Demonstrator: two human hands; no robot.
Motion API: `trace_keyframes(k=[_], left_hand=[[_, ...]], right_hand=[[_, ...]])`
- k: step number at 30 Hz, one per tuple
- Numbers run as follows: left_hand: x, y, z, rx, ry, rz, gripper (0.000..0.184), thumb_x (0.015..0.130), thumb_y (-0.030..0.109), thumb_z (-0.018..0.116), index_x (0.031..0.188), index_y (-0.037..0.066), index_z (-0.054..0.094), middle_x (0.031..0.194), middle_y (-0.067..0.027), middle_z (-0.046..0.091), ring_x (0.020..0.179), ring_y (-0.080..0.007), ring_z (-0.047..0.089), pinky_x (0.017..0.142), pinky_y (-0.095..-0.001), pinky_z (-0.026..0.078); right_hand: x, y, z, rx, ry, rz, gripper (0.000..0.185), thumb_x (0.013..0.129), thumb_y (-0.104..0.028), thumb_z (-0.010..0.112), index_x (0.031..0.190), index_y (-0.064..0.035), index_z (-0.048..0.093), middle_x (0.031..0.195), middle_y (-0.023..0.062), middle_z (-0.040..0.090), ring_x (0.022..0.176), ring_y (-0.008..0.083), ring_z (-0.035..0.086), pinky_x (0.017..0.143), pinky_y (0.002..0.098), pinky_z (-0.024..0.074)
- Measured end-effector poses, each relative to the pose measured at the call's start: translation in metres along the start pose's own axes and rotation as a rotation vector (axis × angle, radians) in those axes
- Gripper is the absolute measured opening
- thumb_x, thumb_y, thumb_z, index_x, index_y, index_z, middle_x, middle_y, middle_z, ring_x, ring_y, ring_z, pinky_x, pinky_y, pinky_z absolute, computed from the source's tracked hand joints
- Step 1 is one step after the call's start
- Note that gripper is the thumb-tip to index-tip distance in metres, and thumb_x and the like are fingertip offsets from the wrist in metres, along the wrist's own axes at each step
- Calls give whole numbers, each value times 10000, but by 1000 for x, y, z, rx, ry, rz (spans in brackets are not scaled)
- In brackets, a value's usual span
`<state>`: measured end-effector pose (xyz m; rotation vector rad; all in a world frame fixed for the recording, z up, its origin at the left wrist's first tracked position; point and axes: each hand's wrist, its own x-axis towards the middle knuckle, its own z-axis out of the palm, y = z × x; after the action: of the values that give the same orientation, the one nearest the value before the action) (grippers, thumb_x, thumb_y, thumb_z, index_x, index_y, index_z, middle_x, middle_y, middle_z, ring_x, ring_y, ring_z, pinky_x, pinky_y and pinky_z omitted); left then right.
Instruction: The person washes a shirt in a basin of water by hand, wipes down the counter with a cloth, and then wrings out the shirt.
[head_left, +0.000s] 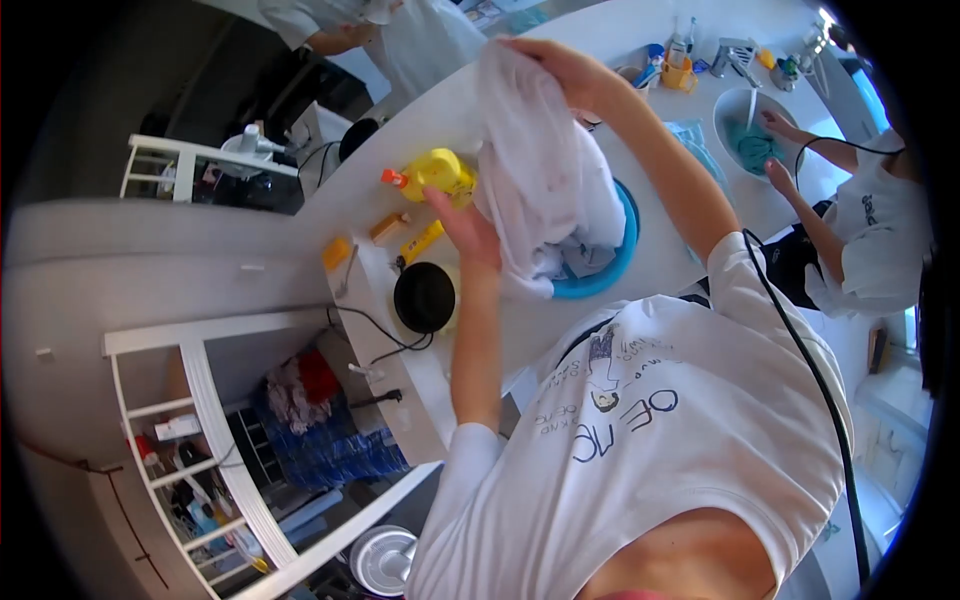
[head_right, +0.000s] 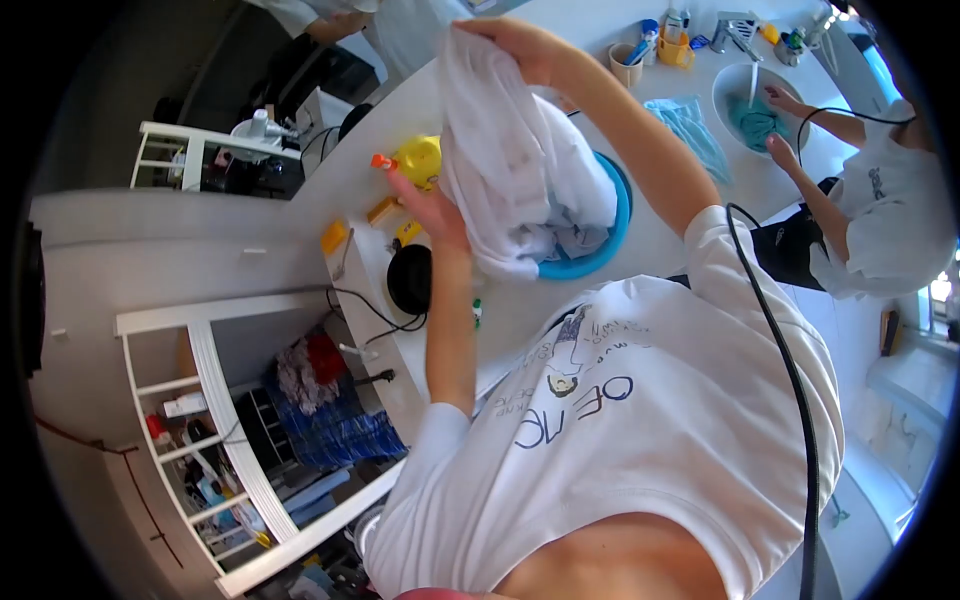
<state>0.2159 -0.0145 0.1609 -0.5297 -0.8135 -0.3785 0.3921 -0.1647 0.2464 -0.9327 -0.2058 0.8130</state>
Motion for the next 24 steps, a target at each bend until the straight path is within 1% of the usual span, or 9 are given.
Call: trace_keyframes(k=[2, 3, 5, 8, 13, 15, 19, 21, 24], left_hand=[[-32, 9, -12, 671, 447, 0, 1038, 763, 730, 508, 1480, 91, 113, 1544, -70, 112, 1397, -239, 184, 1144, -411, 144], [-33, 1, -4, 658, 454, -11, 1038, 763, 730, 508, 1480, 91, 113, 1544, -70, 112, 1397, -239, 184, 1144, -411, 144], [-31, -14, 14, 1317, 914, 134, 1291, 534, 876, 559, 1470, 83, 157, 1506, -117, 187, 1358, -260, 247, 1121, -397, 220], [-25, -26, 20, 1416, 858, 196, 1304, 522, 877, 565, 1468, 79, 154, 1499, -119, 198, 1356, -251, 247, 1117, -405, 231], [-16, -45, 25, 1157, 566, 1, 1059, 646, 455, 815, 1436, 44, 242, 1433, -109, 323, 1280, -237, 372, 1051, -373, 340], [-4, -58, 30, 1681, 1115, -65, 788, 726, 137, 755, 1382, 1, 340, 1314, -107, 453, 1183, -212, 462, 1011, -320, 364], [17, -90, 48, 1869, 1259, -87, 582, 783, 51, 656, 1301, -57, 415, 1232, -105, 507, 1122, -194, 487, 970, -284, 368], [17, -92, 60, 1951, 1183, -100, 555, 802, 55, 642, 1295, -66, 417, 1232, -109, 507, 1119, -195, 486, 971, -285, 366], [22, -106, 81, 2076, 1160, -163, 556, 852, 55, 596, 1336, -84, 361, 1269, -131, 486, 1133, -199, 474, 989, -283, 343]], right_hand=[[11, 12, -20, 36, 24, 20, 376, 883, -363, 601, 1064, -33, 603, 1023, 114, 647, 872, 216, 641, 807, 336, 545], [6, 18, -25, 67, 82, 16, 352, 882, -334, 607, 1060, -31, 607, 1023, 110, 647, 871, 207, 640, 792, 333, 548], [-4, 33, -34, 59, 184, -1, 313, 869, -274, 628, 1057, -24, 609, 1020, 102, 641, 864, 193, 636, 754, 320, 555], [-19, 52, -43, 19, 244, -32, 349, 863, -293, 636, 1087, -27, 597, 1033, 105, 629, 852, 196, 632, 767, 318, 552], [-30, 72, -60, -25, 131, 1, 485, 882, -424, 592, 1183, -47, 544, 1100, 109, 596, 937, 190, 605, 853, 321, 519], [-41, 80, -58, -223, -33, -145, 721, 862, -592, 520, 1353, -75, 410, 1271, 114, 505, 1129, 201, 521, 960, 334, 449], [-79, 90, -59, -707, -377, -398, 854, 784, -629, 606, 1381, -57, 390, 1352, 137, 434, 1250, 228, 413, 1028, 342, 372], [-100, 91, -62, -922, -266, -48, 626, 865, -384, 644, 1357, -59, 432, 1275, 106, 512, 1169, 206, 485, 1012, 289, 367], [-117, 91, -58, -540, -20, -97, 477, 831, -181, 692, 1258, -37, 535, 1207, 101, 566, 1109, 190, 531, 956, 295, 416]])
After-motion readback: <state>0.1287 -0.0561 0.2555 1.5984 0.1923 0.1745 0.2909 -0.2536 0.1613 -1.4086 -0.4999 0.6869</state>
